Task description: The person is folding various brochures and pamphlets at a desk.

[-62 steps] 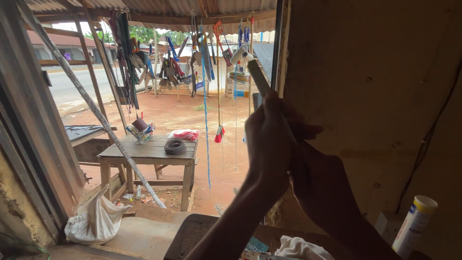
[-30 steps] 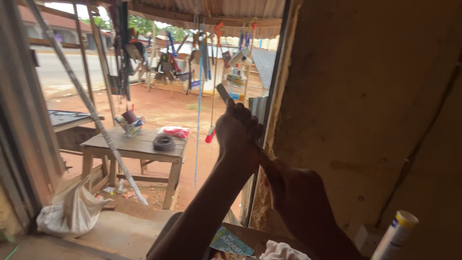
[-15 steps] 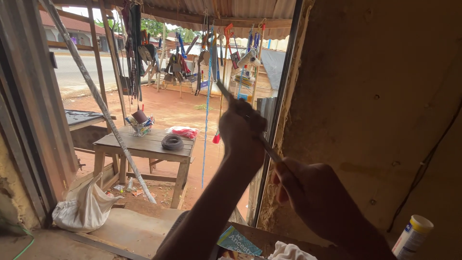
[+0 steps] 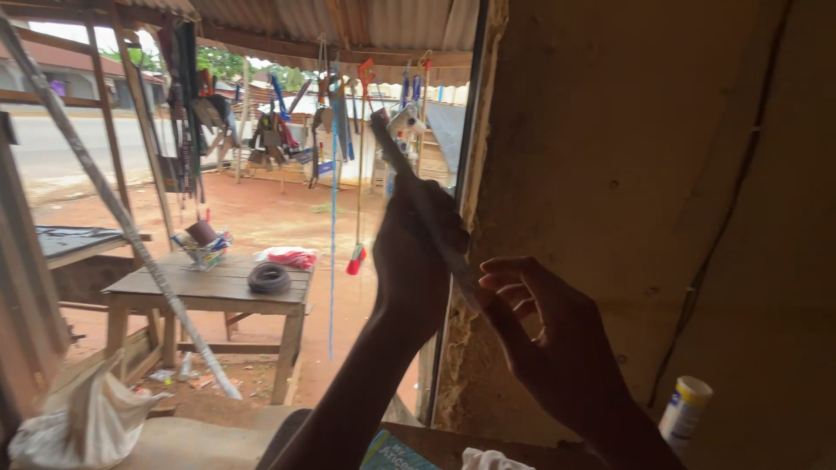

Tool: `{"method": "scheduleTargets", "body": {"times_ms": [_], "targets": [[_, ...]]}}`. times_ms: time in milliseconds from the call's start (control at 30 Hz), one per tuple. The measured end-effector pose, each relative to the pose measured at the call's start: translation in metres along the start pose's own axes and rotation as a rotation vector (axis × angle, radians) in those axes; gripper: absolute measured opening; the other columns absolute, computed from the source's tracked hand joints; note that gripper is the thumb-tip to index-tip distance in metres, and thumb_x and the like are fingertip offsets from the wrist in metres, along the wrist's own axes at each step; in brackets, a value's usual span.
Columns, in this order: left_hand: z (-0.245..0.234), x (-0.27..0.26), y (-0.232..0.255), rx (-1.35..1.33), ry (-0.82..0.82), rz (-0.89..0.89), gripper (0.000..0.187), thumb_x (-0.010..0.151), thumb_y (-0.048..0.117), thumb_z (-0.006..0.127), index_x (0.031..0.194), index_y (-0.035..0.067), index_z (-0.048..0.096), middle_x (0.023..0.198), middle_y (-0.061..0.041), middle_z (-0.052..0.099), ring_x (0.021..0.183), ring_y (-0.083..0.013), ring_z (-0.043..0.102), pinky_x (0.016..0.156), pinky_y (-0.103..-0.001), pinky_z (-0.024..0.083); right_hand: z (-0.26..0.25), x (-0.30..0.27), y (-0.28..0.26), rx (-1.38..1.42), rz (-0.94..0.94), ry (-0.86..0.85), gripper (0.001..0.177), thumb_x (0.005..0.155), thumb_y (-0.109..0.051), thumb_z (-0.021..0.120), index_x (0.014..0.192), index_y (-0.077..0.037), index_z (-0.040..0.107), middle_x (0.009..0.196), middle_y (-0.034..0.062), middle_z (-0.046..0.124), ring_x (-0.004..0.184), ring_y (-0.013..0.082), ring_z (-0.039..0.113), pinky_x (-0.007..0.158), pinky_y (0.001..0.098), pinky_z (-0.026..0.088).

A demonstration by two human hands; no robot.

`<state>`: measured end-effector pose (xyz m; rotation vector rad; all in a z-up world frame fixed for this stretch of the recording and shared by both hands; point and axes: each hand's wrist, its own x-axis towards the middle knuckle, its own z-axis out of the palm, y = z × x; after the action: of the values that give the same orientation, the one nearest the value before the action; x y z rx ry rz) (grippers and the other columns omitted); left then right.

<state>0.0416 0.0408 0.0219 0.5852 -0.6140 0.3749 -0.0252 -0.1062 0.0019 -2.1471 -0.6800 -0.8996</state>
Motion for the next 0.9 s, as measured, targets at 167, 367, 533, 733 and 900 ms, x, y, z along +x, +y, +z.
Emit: {"method": "scheduleTargets", "body": {"times_ms": [167,367,533,733,900], "targets": [[0.008,-0.012,-0.012,0.275,-0.126,-0.081,0.040,0.109,0.038,0.040,0.095,0.006,0.060,0.080,-0.005,0.056,0.073,-0.0165,0.056,0.073,-0.036,0.052,-0.002,0.002,0.012,0.007,0.028,-0.026,0.041,0.086,-0.030,0.074,0.122,-0.010,0.066,0.099,0.0048,0.078,0.084,0.0149,0.079,0.075,0.0330,0.064],[0.011,-0.015,-0.012,0.412,-0.233,-0.085,0.040,0.107,0.038,0.049,0.100,0.004,0.068,0.090,-0.005,0.064,0.086,-0.0161,0.060,0.084,-0.037,0.051,-0.007,0.005,0.032,0.177,0.114,-0.052,0.032,0.091,-0.025,0.071,0.118,-0.009,0.069,0.094,0.0048,0.078,0.086,0.0138,0.078,0.081,0.0318,0.064],[0.012,-0.013,-0.008,0.440,-0.262,-0.138,0.042,0.106,0.039,0.051,0.106,0.002,0.072,0.096,-0.007,0.070,0.092,-0.0185,0.064,0.090,-0.041,0.051,-0.011,0.008,0.032,0.077,0.334,-0.121,0.026,0.100,-0.029,0.061,0.112,-0.010,0.074,0.086,0.0096,0.074,0.079,0.0204,0.070,0.079,0.0355,0.058],[0.013,-0.015,-0.009,0.530,-0.334,-0.169,0.050,0.105,0.043,0.044,0.115,0.002,0.072,0.104,-0.009,0.075,0.104,-0.0199,0.071,0.098,-0.040,0.053,0.000,0.008,0.046,0.411,0.205,-0.083,0.033,0.096,-0.026,0.061,0.123,-0.008,0.065,0.105,0.0057,0.073,0.099,0.0148,0.071,0.090,0.0331,0.057],[0.012,-0.013,-0.016,0.733,-0.343,-0.153,0.046,0.101,0.040,0.051,0.118,0.004,0.074,0.098,-0.010,0.077,0.095,-0.0200,0.071,0.083,-0.039,0.054,-0.002,0.009,0.034,0.419,0.230,-0.009,0.030,0.101,-0.028,0.053,0.120,-0.008,0.066,0.091,0.0063,0.074,0.087,0.0154,0.074,0.086,0.0343,0.060]]}}
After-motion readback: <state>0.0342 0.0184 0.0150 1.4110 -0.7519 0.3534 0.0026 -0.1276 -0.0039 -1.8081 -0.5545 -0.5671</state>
